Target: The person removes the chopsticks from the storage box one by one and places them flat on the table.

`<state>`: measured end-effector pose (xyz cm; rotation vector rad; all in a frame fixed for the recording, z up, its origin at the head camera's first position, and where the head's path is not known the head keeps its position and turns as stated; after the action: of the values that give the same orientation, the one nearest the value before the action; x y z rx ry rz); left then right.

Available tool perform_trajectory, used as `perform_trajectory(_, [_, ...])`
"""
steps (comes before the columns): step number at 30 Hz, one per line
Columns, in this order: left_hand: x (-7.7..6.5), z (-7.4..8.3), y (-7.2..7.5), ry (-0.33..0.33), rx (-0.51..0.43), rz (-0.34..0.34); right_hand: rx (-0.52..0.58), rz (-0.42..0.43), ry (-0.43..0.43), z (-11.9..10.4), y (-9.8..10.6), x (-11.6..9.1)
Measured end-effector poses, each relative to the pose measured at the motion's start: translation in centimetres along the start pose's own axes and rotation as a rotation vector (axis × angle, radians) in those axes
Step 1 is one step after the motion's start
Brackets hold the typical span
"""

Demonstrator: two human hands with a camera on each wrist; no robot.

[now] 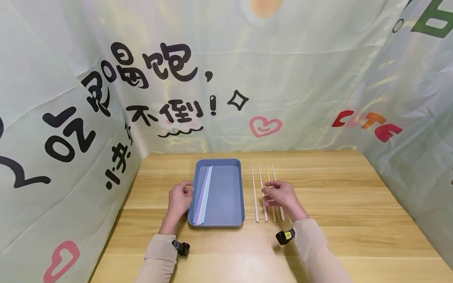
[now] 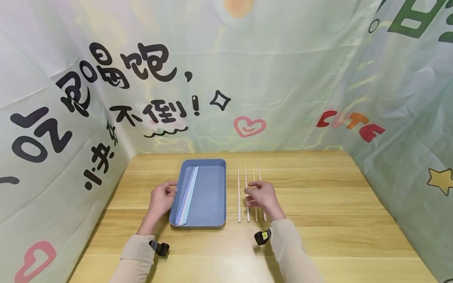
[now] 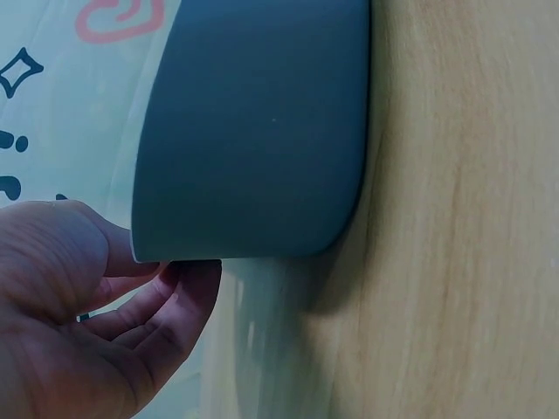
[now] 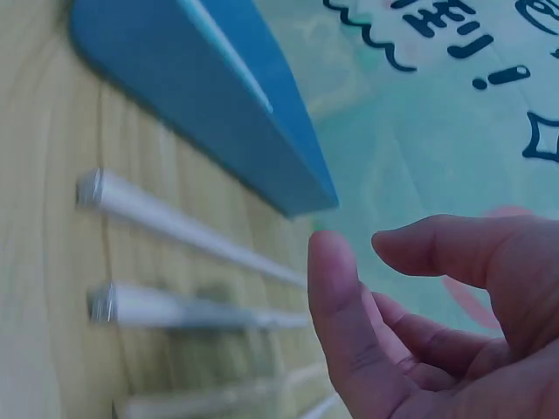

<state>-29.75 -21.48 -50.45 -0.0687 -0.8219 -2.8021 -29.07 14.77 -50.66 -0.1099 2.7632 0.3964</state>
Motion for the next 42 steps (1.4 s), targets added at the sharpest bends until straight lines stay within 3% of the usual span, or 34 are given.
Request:
perform_trajectory(8, [0.1, -0.1, -0.3, 0.003, -0.008, -0.017, 0.076, -0.042, 0.024, -1.8, -3.6, 0.6])
perform_trajectory(18, [0.2, 0.1, -0.3, -0.001, -0.013, -0.018, 0.094, -0.048, 0.048, -3.2, -7.5, 0.8])
perform_trajectory(29, [0.2, -0.1, 0.0, 0.014, -0.019, -0.016, 0.069, -0.146, 0.044, -3.3, -13.2, 1.2])
perform_trajectory(42, [0.1, -0.3, -0.1, 0.008, -0.023, -0.006, 0.094, -0.201, 0.027, -2.9, -17.5, 1.0])
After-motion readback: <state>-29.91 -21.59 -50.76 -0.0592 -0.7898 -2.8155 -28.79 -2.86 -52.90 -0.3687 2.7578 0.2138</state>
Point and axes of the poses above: each hand's wrist, its own x-axis towards the middle knuckle, its own y-axis out of the back of the hand, z = x × y, the point moved 9 cm from there along x, towards the middle knuckle, and after that the axes turned 8 degrees about -x, right-handed, at the moved point
